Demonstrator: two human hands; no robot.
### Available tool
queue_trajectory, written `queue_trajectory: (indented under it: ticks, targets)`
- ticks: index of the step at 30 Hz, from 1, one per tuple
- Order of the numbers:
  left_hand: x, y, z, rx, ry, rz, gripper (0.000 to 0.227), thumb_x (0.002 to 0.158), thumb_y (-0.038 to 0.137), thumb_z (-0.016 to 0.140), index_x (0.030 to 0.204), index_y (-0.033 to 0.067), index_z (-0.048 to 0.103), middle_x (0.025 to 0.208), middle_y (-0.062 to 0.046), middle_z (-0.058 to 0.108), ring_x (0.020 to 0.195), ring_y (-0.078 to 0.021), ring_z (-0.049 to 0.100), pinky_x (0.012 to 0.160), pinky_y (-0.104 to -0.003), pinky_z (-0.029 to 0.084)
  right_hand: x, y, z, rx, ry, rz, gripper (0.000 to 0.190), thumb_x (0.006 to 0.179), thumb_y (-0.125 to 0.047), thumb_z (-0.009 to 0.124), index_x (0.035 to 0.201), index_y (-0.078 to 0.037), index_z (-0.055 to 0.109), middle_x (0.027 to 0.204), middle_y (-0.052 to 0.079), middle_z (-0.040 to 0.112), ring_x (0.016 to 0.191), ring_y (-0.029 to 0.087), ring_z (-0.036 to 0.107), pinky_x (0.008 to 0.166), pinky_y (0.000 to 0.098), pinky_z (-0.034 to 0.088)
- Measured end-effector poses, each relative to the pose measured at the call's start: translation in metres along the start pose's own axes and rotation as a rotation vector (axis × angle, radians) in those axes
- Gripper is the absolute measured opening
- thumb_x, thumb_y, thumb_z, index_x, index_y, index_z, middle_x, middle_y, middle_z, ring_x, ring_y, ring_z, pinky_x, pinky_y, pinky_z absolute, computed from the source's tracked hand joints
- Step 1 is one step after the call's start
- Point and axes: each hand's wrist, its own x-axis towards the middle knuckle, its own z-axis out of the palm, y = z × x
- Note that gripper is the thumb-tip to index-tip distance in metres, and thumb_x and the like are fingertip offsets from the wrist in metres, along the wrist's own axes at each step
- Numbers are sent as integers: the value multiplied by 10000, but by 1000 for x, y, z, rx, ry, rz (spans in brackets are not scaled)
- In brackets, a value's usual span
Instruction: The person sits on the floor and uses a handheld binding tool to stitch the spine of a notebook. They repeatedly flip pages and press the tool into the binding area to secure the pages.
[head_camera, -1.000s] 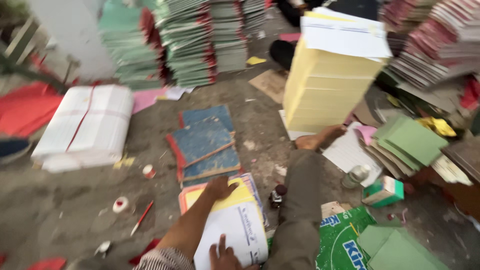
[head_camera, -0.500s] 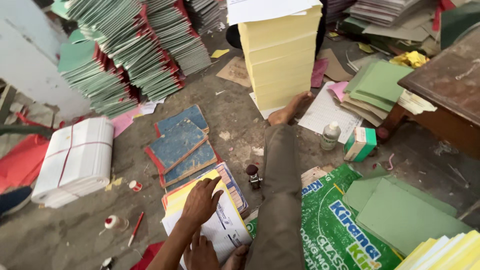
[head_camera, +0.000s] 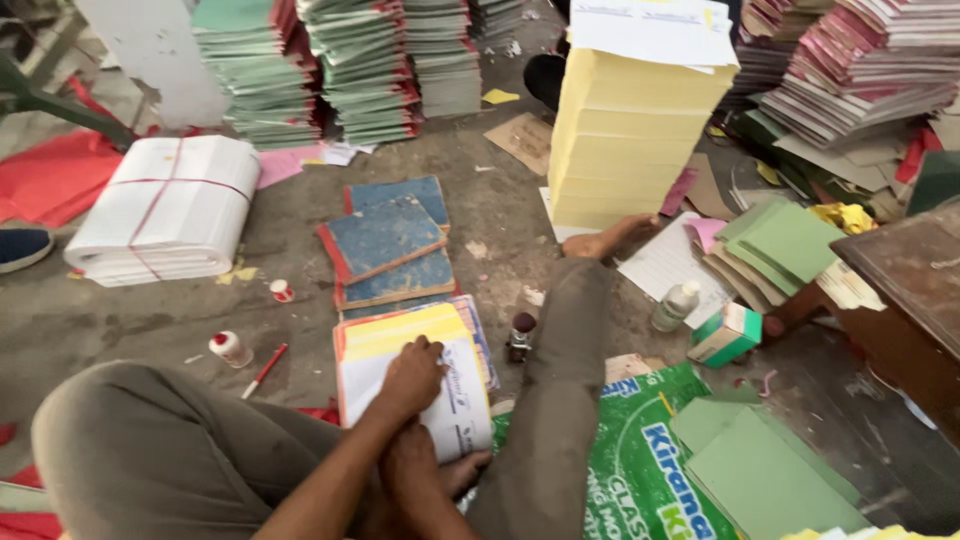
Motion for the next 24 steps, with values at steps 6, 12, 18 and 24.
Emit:
queue_trajectory:
  ticks: [6, 12, 18, 24]
  targets:
    - [-25, -6, -8, -185, 122, 125, 386, 858, 148, 709, 1219, 24, 653, 1156, -200, 631, 1083, -403, 599, 898, -498, 514, -22, -68, 126, 31, -75, -122, 424, 913, -179, 550, 1323, -76, 575, 1305, 160, 573, 1209, 332, 525, 995, 490, 402]
    - [-41, -29, -16, -495, 140, 102, 370, 893, 131, 706, 1239, 11, 662, 1166, -223, 680, 1083, -408, 620, 947, -480, 509, -43, -52, 103, 35, -128, -38, 455, 892, -145, 608, 1342, -78, 590, 1295, 171, 614, 1138, 332, 590, 958, 459, 485]
    - [-64, -67, -23, -572, 455, -87, 397, 881, 93, 702, 1266, 16, 646, 1174, -206, 699, 1092, -398, 641, 968, -468, 505, -33, -63, 55, 138, -108, 115, 690, 784, -179, 745, 1432, -93, 524, 1519, 213, 431, 1097, 377, 576, 924, 497, 509]
    - [-64, -104, -20, -585, 550, -311, 671, 816, 107, 766, 1408, -35, 481, 1206, -278, 658, 1106, -448, 621, 941, -482, 496, -40, -70, 53, 164, -18, 95, 795, 686, -159, 823, 1429, -93, 546, 1605, 248, 361, 1044, 375, 615, 890, 481, 545]
